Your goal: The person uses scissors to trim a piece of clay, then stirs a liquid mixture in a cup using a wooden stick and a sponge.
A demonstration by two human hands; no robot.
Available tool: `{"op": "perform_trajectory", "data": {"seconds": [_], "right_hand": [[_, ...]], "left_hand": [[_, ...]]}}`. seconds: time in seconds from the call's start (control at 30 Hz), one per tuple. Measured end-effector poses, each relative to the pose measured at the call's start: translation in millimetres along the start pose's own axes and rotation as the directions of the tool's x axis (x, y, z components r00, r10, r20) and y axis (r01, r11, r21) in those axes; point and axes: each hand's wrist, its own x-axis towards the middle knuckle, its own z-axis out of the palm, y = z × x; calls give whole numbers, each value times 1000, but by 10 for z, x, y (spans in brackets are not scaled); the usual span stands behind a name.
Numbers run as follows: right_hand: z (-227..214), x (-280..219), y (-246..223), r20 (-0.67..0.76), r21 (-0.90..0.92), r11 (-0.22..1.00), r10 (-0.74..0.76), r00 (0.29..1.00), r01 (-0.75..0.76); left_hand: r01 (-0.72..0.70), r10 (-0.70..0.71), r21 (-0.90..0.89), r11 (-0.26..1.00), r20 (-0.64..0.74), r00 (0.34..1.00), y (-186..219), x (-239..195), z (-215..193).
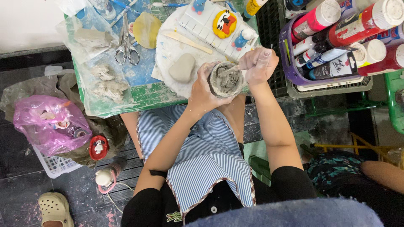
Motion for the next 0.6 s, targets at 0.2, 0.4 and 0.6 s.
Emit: {"op": "perform_trajectory", "data": {"seconds": [0.2,0.4,0.6], "right_hand": [[367,2,-451,141,65,979,183,973,-194],[903,279,-855,373,-92,983,183,909,-160],[1096,511,-563,416,-406,913,205,886,-21]], "left_hand": [[86,-86,11,996,13,996,250,-51,-288],[219,-220,-33,975,-262,940,439,-451,-1330],[305,-31,479,823,-499,866,61,-547,-1611]]}}
